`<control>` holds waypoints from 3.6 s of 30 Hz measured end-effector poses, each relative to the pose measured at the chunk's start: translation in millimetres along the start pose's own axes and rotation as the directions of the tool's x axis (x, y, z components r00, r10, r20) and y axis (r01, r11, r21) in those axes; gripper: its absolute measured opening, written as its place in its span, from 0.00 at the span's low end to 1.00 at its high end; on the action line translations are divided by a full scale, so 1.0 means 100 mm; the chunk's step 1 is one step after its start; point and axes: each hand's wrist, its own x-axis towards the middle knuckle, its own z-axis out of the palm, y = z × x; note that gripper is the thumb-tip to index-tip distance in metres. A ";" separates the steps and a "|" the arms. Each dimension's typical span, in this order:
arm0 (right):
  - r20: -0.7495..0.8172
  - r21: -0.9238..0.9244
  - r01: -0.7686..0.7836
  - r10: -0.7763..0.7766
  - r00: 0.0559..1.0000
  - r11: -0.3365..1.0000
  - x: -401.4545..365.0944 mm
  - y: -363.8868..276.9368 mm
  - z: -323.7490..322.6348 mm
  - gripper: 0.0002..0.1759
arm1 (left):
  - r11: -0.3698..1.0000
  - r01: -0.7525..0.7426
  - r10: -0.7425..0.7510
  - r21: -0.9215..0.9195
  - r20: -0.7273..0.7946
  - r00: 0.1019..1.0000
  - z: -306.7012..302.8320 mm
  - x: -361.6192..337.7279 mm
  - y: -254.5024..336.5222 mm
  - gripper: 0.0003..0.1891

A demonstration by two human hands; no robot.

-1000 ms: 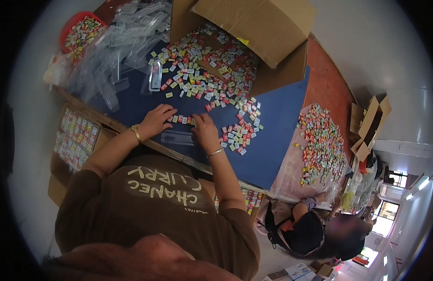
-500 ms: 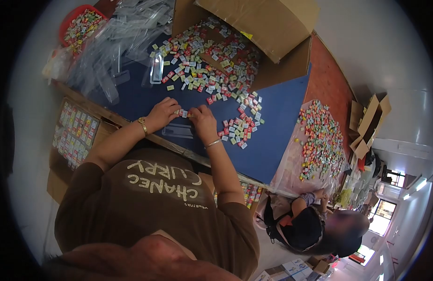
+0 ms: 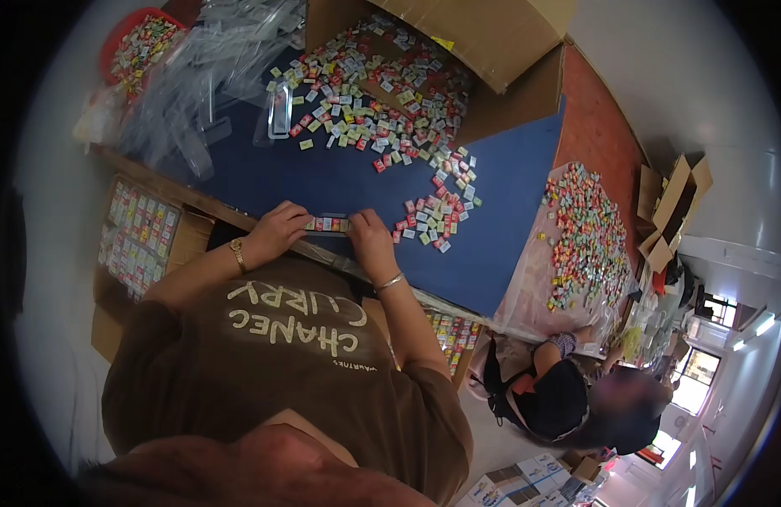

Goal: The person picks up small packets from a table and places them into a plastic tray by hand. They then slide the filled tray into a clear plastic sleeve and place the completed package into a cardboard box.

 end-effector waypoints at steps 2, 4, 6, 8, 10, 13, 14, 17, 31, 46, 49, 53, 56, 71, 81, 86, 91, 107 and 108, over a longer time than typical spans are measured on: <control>-0.018 -0.023 0.031 -0.031 0.999 0.999 0.00 0.08 0.06 0.14 | 0.999 -0.040 0.040 0.022 0.003 0.999 0.10 -0.02 -0.17 0.16; -0.005 -0.035 0.018 -0.018 1.000 0.999 0.06 0.06 0.04 0.12 | 0.996 -0.076 0.076 0.046 0.000 0.997 0.10 0.04 -0.23 0.17; -0.028 -0.063 0.015 -0.016 0.999 0.998 0.10 -0.07 -0.06 0.14 | 0.992 -0.042 0.044 0.116 -0.014 0.999 0.08 0.07 -0.24 0.19; -0.052 -0.093 0.014 -0.019 0.998 0.996 0.15 -0.15 -0.11 0.15 | 0.991 -0.023 0.034 0.129 -0.082 0.996 -0.07 0.14 -0.06 0.20; -0.113 -0.204 0.106 -0.131 0.985 0.973 0.18 -0.17 -0.09 0.19 | 0.990 -0.004 0.024 0.138 -0.145 0.989 -0.10 0.15 -0.03 0.21; 0.020 -0.140 0.123 -0.121 0.992 0.982 0.22 -0.09 -0.02 0.23 | 0.986 0.014 0.002 0.165 -0.093 0.996 -0.12 0.17 -0.14 0.23; 0.017 -0.137 0.129 -0.127 0.992 0.982 0.21 -0.08 0.00 0.23 | 0.992 0.014 -0.010 0.122 -0.039 0.999 -0.16 0.16 -0.15 0.21; 0.088 -0.146 0.136 -0.124 0.988 0.980 0.17 -0.11 -0.04 0.21 | 0.995 0.076 -0.077 0.065 0.007 0.997 -0.25 0.10 -0.26 0.19; -0.071 -0.170 0.230 -0.245 0.967 0.958 1.60 -0.26 0.58 0.13 | 0.791 0.494 -0.389 0.360 -0.327 0.861 -0.78 1.06 -1.12 0.28; -0.174 -0.049 -0.006 -0.002 0.985 0.999 1.20 0.09 0.25 0.13 | 0.986 0.165 -0.164 -0.029 -0.356 0.920 -0.34 0.59 -0.58 0.28; -0.231 -0.098 -0.002 -0.021 0.973 0.995 1.08 0.10 0.24 0.13 | 0.981 0.193 -0.178 0.020 -0.300 0.937 -0.29 0.61 -0.59 0.25; -0.316 -0.055 -0.077 0.056 0.947 0.995 0.94 0.27 0.32 0.13 | 0.948 -0.047 0.130 0.315 -0.247 0.960 -0.27 0.65 -0.69 0.15; -0.306 0.004 -0.144 0.138 0.942 0.990 0.98 0.23 0.23 0.13 | 0.933 -0.232 0.251 0.277 -0.036 0.967 -0.16 0.55 -0.72 0.12; -0.124 -0.242 0.074 -0.107 0.986 0.967 1.23 0.24 0.03 0.17 | 0.925 0.182 -0.111 0.334 -0.220 0.969 -0.30 0.97 -1.00 0.18; -0.095 -0.108 -0.029 0.019 0.995 0.994 1.04 0.15 0.09 0.20 | 0.990 0.077 -0.062 0.120 -0.122 0.991 0.09 0.96 -0.59 0.21; -0.192 -0.089 -0.059 0.041 0.980 0.994 0.99 0.16 -0.02 0.20 | 0.992 0.052 -0.036 0.113 -0.134 0.990 0.03 1.04 -0.58 0.18; -0.154 -0.226 0.060 -0.096 0.983 0.972 1.04 0.29 -0.05 0.18 | 0.959 0.129 -0.036 0.251 -0.345 0.938 -0.12 1.22 -0.71 0.15; -0.096 -0.018 -0.141 0.138 0.986 0.990 1.02 0.14 0.00 0.20 | 0.985 0.083 -0.052 0.152 -0.201 0.978 -0.06 0.93 -0.70 0.16; -0.100 -0.021 -0.137 0.134 0.986 0.990 1.03 0.16 -0.01 0.20 | 0.989 0.077 -0.058 0.127 -0.144 0.988 -0.05 0.94 -0.66 0.16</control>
